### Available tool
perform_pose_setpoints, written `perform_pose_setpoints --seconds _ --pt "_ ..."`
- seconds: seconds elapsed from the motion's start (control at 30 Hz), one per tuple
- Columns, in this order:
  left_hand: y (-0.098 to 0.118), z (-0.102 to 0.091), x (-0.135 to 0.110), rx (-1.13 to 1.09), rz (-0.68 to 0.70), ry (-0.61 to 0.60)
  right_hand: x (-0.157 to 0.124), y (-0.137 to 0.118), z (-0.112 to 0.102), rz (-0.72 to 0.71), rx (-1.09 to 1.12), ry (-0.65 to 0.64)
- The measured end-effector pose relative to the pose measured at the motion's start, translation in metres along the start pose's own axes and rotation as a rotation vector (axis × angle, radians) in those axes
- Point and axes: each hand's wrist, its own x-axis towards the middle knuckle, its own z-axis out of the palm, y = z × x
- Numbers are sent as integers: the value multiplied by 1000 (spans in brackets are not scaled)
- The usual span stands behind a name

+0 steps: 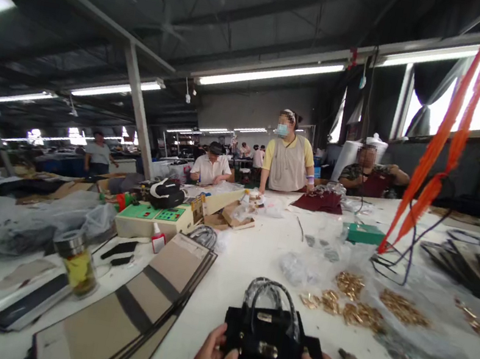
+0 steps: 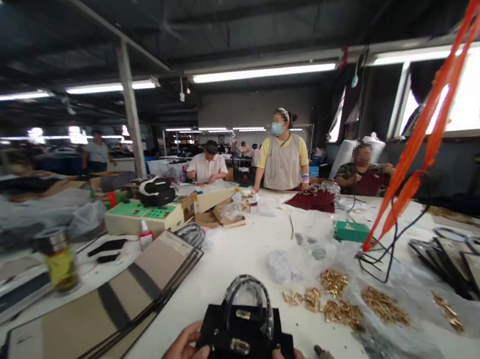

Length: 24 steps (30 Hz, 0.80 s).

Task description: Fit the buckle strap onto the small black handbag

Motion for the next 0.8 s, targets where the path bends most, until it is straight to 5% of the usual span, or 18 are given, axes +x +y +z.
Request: perform_pose_setpoints --seconds 0.27,0.57,0.8 --pt "38 16 15 -136 -150 -218 -4 -13 -10 10 138 5" --pt "45 34 26 -122 -185 -328 4 -2 -13 -1 196 -1" --pt "48 28 33 -700 -704 -655 8 2 -13 47 255 4"
